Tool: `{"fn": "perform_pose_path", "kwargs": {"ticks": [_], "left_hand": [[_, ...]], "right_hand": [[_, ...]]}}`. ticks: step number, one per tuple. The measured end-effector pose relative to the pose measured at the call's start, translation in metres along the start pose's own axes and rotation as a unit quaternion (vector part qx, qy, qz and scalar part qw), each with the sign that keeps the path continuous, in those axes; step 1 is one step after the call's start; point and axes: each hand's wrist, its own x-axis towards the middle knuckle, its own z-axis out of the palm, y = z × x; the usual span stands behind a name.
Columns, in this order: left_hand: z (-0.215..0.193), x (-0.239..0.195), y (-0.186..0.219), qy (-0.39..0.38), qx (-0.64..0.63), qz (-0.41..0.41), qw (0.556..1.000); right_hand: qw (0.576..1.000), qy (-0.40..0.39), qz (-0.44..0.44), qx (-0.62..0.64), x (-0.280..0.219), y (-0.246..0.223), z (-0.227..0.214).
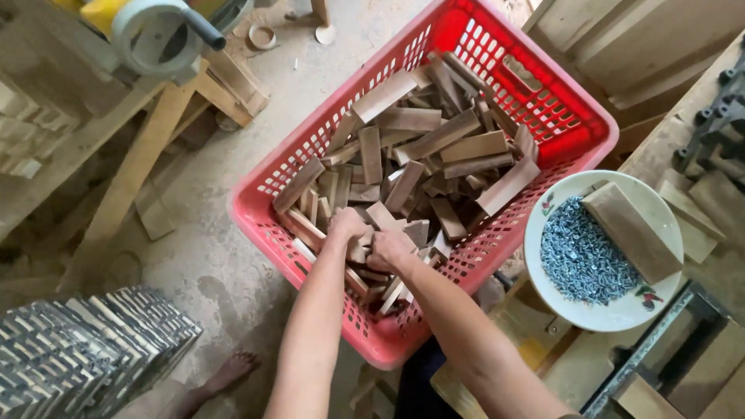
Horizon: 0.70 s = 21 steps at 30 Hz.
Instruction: Assembling wooden floor tiles by placing wooden slats into a plastic grid and securing them with screws using a power drill.
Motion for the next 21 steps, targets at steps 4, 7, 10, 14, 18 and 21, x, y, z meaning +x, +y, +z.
{"fn": "perform_pose_path", "kwargs": {"ticks": [4, 7, 10, 14, 18, 21], "left_hand": [[-0.012, -0.047, 0.031, 0.003, 0.019, -0.012, 1.0], [-0.001, -0.035, 0.035, 0.026, 0.074, -0.007, 0.997], [0.004, -0.025, 0.022, 0.038, 0.086, 0.029, 0.995], [0.02, 0.035, -0.01, 0.024, 0.021, 0.011, 0.999], [0.022, 0.05, -0.017, -0.004, 0.01, -0.027, 1.0], [0.005, 0.046, -0.007, -0.02, 0.061, -0.01, 0.998]], "right_hand": [[0.992, -0.066, 0.013, 0.107, 0.004, 0.013, -0.025], [0.987, 0.009, 0.024, 0.158, -0.004, 0.013, -0.042], [0.982, -0.043, 0.023, 0.183, -0.047, -0.025, -0.089], [0.996, 0.019, 0.019, 0.08, -0.047, -0.027, -0.1], [0.981, 0.119, -0.086, -0.126, 0.049, 0.021, 0.01], [0.983, 0.153, -0.079, -0.069, 0.076, 0.034, 0.036]]}}
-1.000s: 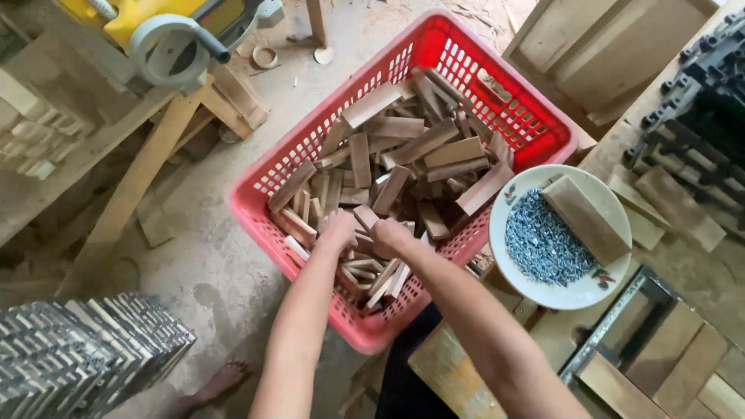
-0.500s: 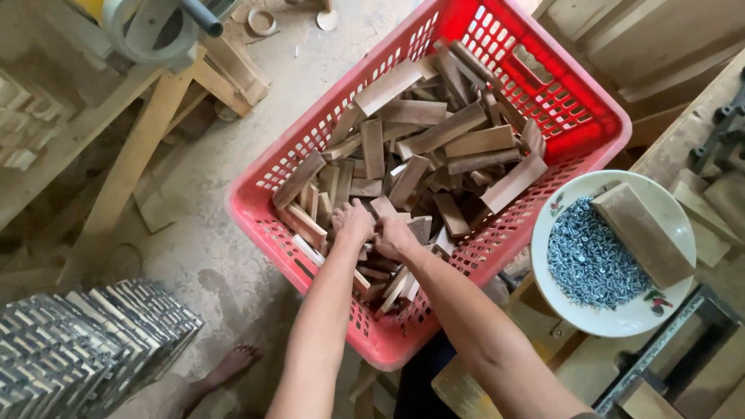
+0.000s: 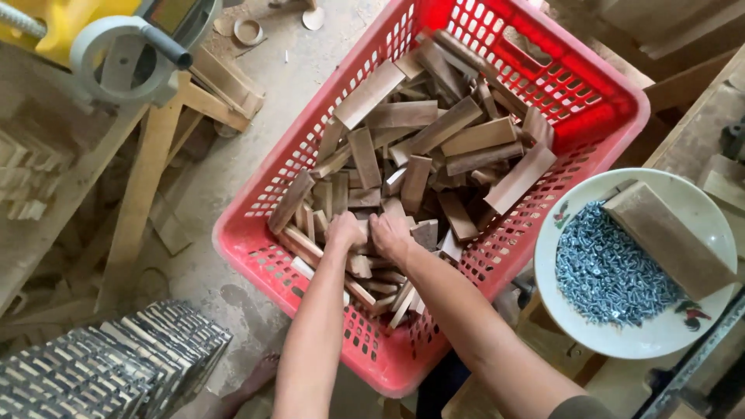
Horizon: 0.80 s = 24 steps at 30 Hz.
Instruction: Assembling wooden floor tiles by placing wooden slats into a plastic grid and securing them with screws using a power drill.
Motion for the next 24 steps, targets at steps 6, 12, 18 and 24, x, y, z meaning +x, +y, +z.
{"fn": "perform_pose_path", "kwargs": {"ticks": [6, 12, 18, 24], "left_hand": [[-0.009, -0.029, 0.02, -0.048, 0.093, 0.0, 0.994], [-0.02, -0.048, 0.028, -0.05, 0.09, 0.035, 0.994], [-0.028, -0.068, 0.032, 0.036, -0.009, 0.006, 0.999], [-0.088, -0.13, -0.026, 0.258, -0.173, 0.063, 0.948]], "right_hand": [[0.976, 0.003, -0.145, -0.161, -0.008, -0.002, -0.029], [0.965, -0.183, -0.138, -0.127, -0.022, -0.014, -0.085], [0.973, -0.075, -0.177, -0.13, -0.029, 0.016, -0.04], [0.961, 0.134, 0.09, 0.223, -0.039, -0.014, -0.162]]}}
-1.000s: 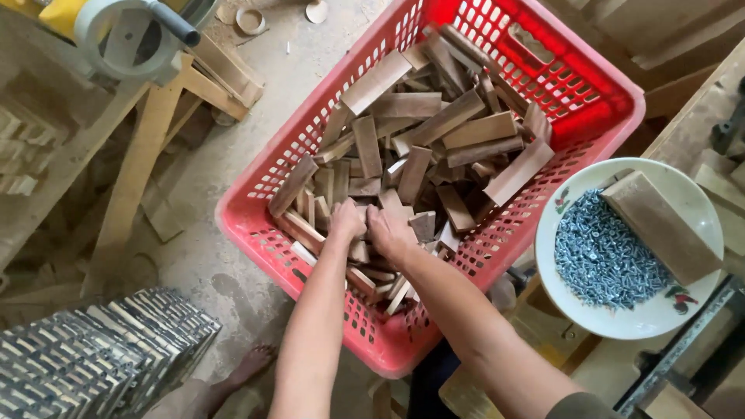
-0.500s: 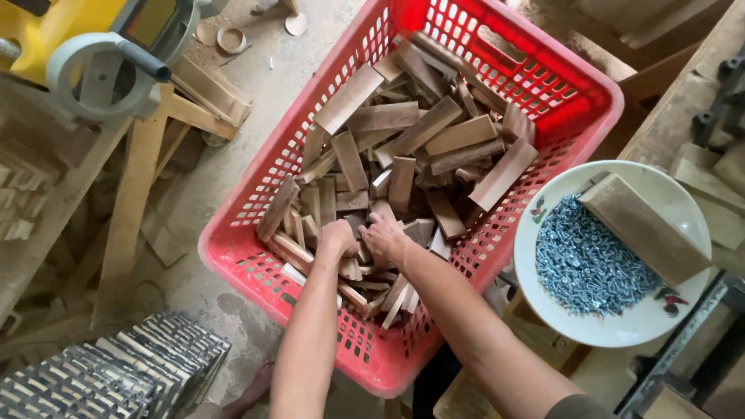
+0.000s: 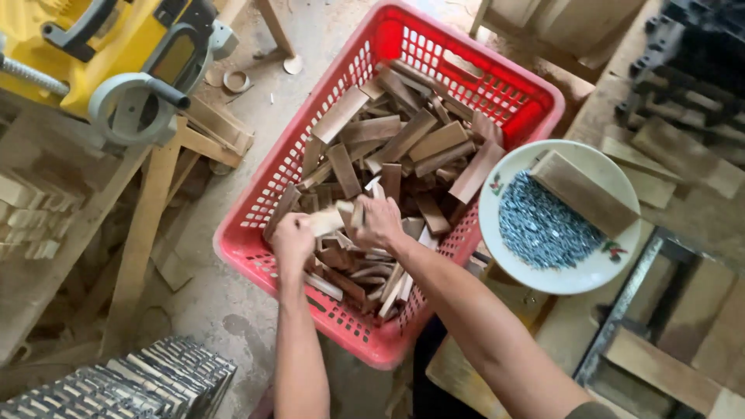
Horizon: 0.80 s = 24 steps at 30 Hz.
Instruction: Assembling wooden floor tiles by placing wooden slats into a plastic grid and securing them with screws using a power drill.
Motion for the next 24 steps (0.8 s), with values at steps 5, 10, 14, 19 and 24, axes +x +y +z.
{"fn": "perform_pose_path", "kwargs": {"ticks": [5, 10, 14, 19, 24], "left_hand": [[-0.056, -0.085, 0.026, 0.008, -0.525, -0.002, 0.851], [-0.091, -0.18, 0.105, -0.061, -0.594, 0.105, 0.795], [-0.076, -0.199, 0.11, -0.038, -0.562, 0.192, 0.804], [-0.018, -0.157, 0.09, -0.049, -0.6, 0.146, 0.785], [-0.033, -0.199, 0.134, 0.049, -0.29, -0.012, 0.956]], "right_hand": [[0.96, 0.129, 0.079, 0.238, -0.025, -0.081, -0.092], [0.897, 0.1, 0.019, 0.43, -0.071, -0.117, -0.184], [0.88, 0.132, -0.055, 0.452, -0.123, -0.111, -0.238], [0.806, 0.173, -0.009, 0.566, -0.202, -0.117, -0.312], [0.755, 0.117, 0.034, 0.644, -0.224, -0.094, -0.317]]}}
